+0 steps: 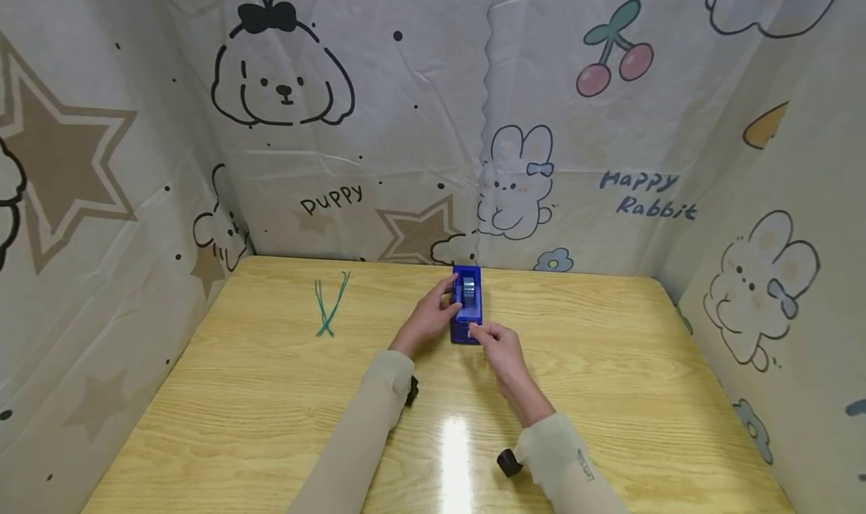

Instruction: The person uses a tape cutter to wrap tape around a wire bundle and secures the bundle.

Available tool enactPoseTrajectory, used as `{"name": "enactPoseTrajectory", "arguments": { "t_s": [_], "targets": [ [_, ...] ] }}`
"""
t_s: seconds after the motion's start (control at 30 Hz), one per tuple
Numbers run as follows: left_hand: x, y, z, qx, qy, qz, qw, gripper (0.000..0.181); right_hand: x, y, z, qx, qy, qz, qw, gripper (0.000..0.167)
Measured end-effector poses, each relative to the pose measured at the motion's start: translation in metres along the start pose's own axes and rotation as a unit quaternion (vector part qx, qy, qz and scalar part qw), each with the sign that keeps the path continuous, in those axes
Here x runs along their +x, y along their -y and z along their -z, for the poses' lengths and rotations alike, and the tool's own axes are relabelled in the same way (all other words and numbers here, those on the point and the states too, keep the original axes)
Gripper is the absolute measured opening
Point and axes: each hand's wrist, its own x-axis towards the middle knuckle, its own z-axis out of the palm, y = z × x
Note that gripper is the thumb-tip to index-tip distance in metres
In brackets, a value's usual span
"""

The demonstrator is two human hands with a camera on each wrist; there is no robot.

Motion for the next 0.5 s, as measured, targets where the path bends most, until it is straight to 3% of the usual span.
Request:
{"name": "enactPoseTrajectory", "arguments": {
  "t_s": [0.5],
  "targets": [
    [-0.003, -0.003, 0.001, -0.009, -0.004, -0.003, 0.9999, 0.062, -0.015, 0.001, 0.000, -0.017, 0.004, -0.004, 0.9998, 0.027]
  ]
}}
